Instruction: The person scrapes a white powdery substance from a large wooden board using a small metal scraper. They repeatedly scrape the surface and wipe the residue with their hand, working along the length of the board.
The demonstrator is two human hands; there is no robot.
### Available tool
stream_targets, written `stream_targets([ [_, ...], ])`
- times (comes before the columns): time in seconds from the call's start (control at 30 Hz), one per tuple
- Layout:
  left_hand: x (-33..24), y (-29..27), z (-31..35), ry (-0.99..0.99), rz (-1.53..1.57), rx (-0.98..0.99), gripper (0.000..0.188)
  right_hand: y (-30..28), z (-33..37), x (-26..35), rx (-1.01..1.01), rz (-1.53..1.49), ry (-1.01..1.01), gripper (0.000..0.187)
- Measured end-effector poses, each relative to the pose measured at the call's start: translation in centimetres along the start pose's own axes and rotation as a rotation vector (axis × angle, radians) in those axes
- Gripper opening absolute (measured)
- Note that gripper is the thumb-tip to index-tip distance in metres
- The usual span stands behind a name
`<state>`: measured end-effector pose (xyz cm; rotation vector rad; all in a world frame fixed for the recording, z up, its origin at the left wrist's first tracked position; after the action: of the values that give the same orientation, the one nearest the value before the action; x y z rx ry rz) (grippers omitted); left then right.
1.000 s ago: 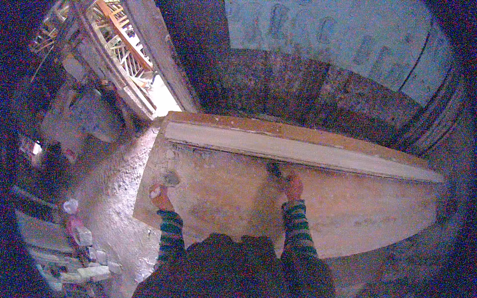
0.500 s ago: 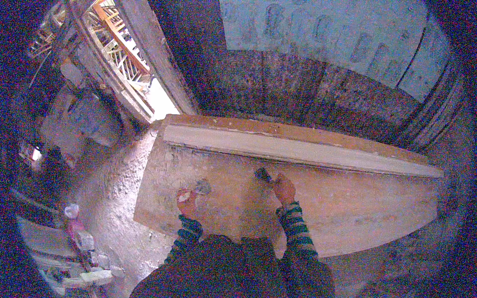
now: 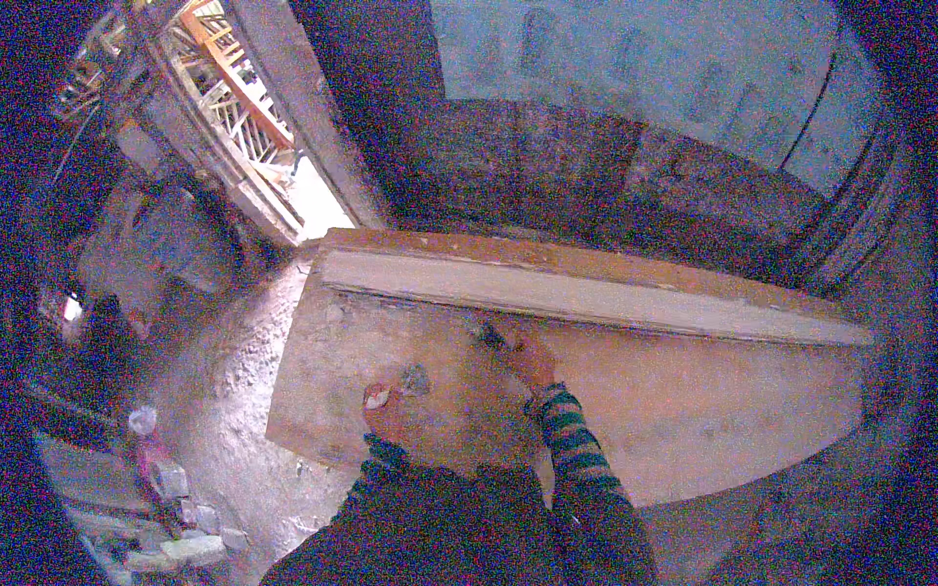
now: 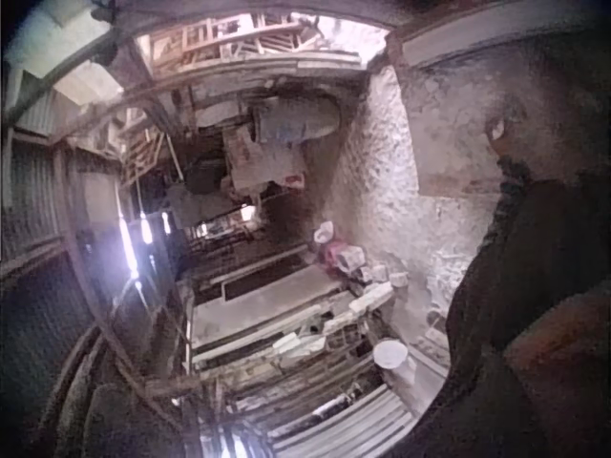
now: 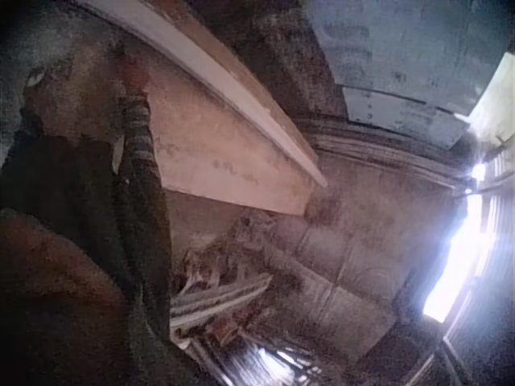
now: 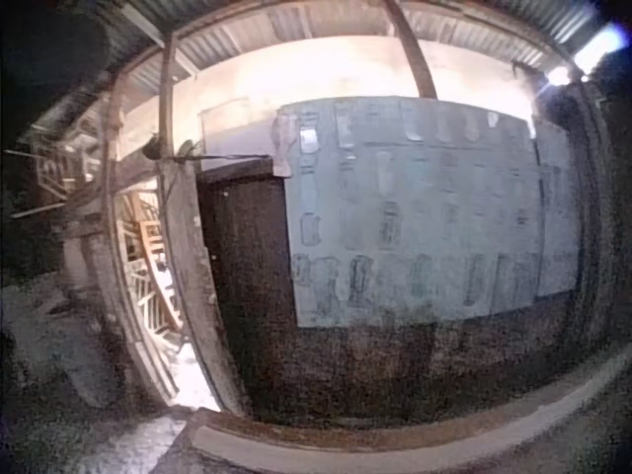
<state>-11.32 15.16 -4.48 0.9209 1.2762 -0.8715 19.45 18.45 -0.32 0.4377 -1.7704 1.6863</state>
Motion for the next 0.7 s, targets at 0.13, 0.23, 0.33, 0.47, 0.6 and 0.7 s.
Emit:
stream_targets([
  [0.13,-0.8,-0.3,0.1,0.064,0.142,0.045,0.02,2.4,-0.5,-0.2,-0.199,-0.097,-0.18,0.024],
  [0.23,-0.8,0.8,0.3,0.063,-0.051,0.033,0.019,3.0,-0.6,3.7,-0.125,-0.03,-0.052,0.025],
  [0.33,3.4,1.2,-0.3,-0.054,-0.101,0.276,0.019,1.0,0.3,4.0,0.046,-0.001,-0.037,0.028],
  [0.47,3.0,9.2,2.6,-0.061,-0.159,0.274,0.02,-1.9,3.0,1.7,-0.061,0.06,-0.036,0.033],
  [0.6,8.5,16.8,1.4,-0.127,0.197,0.395,0.02,-5.0,6.2,0.9,-0.189,-0.037,0.075,0.033],
  [0.7,1.6,18.4,-0.5,-0.353,-0.178,0.37,0.013,-5.9,9.4,-1.6,-0.341,-0.104,0.135,0.03],
])
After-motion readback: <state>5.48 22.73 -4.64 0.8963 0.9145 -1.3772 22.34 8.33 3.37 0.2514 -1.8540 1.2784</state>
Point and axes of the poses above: each hand's wrist, its own z-axis away from the middle knuckle, its own y-axis out of the palm, x = y × z, the point moved 1 cm from there along -z, towards the middle knuckle, and after that the axes turned 5 degrees about -y, right-handed, at the moved point
